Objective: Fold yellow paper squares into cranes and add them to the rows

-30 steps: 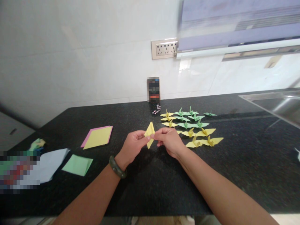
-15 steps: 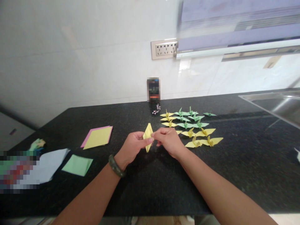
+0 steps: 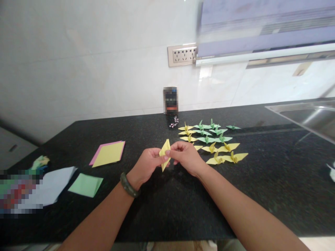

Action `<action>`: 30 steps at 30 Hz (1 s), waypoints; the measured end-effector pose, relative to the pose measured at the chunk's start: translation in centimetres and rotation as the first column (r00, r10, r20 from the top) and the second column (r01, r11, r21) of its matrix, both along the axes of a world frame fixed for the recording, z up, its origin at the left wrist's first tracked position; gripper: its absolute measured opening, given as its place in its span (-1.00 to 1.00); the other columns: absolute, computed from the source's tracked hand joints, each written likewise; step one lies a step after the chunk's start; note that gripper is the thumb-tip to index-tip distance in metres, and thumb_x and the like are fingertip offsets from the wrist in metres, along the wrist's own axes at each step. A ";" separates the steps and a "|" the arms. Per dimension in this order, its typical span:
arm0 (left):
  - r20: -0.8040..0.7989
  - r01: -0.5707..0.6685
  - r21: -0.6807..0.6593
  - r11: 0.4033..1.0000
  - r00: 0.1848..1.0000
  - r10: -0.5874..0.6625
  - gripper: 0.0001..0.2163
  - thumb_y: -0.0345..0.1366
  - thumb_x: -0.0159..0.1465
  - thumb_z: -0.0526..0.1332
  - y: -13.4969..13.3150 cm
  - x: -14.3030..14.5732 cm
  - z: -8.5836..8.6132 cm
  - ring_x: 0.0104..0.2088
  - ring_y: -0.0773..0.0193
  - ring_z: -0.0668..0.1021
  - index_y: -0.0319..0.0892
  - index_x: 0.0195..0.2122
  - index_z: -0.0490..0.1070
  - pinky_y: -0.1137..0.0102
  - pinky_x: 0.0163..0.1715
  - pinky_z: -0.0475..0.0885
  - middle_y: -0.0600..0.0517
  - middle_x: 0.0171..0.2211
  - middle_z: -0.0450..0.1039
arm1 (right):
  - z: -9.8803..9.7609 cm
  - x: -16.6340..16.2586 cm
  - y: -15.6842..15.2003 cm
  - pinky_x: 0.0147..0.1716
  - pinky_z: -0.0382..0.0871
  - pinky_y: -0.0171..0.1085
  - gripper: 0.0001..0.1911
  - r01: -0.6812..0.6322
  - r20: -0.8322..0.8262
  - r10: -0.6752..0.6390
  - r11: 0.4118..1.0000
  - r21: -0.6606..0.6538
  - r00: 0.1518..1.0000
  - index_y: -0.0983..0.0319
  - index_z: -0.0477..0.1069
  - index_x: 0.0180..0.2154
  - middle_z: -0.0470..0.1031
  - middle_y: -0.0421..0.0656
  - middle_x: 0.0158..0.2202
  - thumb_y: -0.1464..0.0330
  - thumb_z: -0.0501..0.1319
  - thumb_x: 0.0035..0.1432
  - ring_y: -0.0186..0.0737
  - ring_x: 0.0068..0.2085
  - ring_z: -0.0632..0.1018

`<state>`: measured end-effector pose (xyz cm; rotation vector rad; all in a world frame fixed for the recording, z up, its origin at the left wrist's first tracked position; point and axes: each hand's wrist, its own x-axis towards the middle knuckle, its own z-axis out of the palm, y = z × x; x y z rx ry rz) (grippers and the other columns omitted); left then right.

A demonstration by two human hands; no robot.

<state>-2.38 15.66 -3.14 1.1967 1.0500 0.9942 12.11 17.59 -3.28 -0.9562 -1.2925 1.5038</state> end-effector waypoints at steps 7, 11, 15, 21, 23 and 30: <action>-0.023 0.057 0.016 0.998 0.998 -0.056 -0.79 -0.22 -0.05 0.30 -0.2 0.0 0.5 -0.64 0.44 0.32 -0.28 -0.63 0.39 0.50 -0.60 0.16 0.08 -0.65 0.38 | -0.1 -0.2 -0.1 -0.68 0.16 -0.43 -0.68 0.038 -0.121 -0.056 0.989 -0.145 0.991 0.28 0.29 -0.71 0.32 -0.30 -0.74 0.28 0.40 -0.30 -0.48 -0.70 0.32; -0.010 0.054 0.011 0.999 0.999 -0.053 -0.79 -0.22 -0.03 0.30 -0.1 0.0 0.5 -0.63 0.44 0.34 -0.28 -0.63 0.39 0.50 -0.59 0.18 0.07 -0.64 0.39 | -0.2 -0.1 0.1 -0.67 0.21 -0.43 -0.67 -0.003 -0.114 -0.014 0.990 -0.140 0.993 0.29 0.34 -0.66 0.31 -0.31 -0.73 0.19 0.34 -0.17 -0.48 -0.71 0.33; 0.006 0.021 0.011 1.000 1.000 -0.021 -0.77 -0.20 -0.04 0.32 0.1 0.0 0.1 -0.62 0.44 0.34 -0.29 -0.61 0.39 0.51 -0.58 0.19 0.06 -0.62 0.40 | 0.0 0.0 0.1 -0.66 0.20 -0.42 -0.71 -0.033 -0.052 0.031 0.999 -0.037 0.998 0.29 0.38 -0.60 0.41 -0.26 -0.66 0.21 0.35 -0.17 -0.43 -0.65 0.41; 0.128 0.052 -0.026 0.998 0.991 -0.048 -0.67 -0.04 0.08 0.20 0.2 0.2 -0.3 -0.52 0.36 0.44 -0.28 -0.46 0.44 0.44 -0.44 0.34 -0.01 -0.53 0.45 | -0.3 0.0 0.2 -0.66 0.16 -0.39 -0.68 0.066 -0.031 -0.065 0.997 0.032 0.997 0.26 0.31 -0.65 0.38 -0.26 -0.71 0.19 0.32 -0.13 -0.41 -0.67 0.37; 0.107 0.001 -0.042 0.999 0.994 0.003 -0.69 -0.06 0.07 0.21 0.2 0.2 -0.4 -0.53 0.36 0.45 -0.27 -0.48 0.44 0.44 -0.45 0.34 0.00 -0.55 0.45 | -0.4 0.0 0.2 -0.66 0.17 -0.39 -0.68 0.070 -0.018 -0.070 0.997 0.037 0.997 0.26 0.31 -0.63 0.39 -0.25 -0.69 0.17 0.31 -0.12 -0.41 -0.66 0.36; 0.025 -0.143 0.012 0.990 0.989 0.143 -0.74 -0.14 0.04 0.24 0.4 0.3 -1.0 -0.64 0.42 0.36 -0.26 -0.60 0.40 0.50 -0.60 0.23 0.06 -0.64 0.40 | 0.0 -0.3 -0.3 -0.63 0.19 -0.41 -0.72 -0.019 0.095 0.011 0.997 0.079 0.995 0.26 0.34 -0.57 0.45 -0.23 -0.61 0.21 0.32 -0.14 -0.44 -0.63 0.34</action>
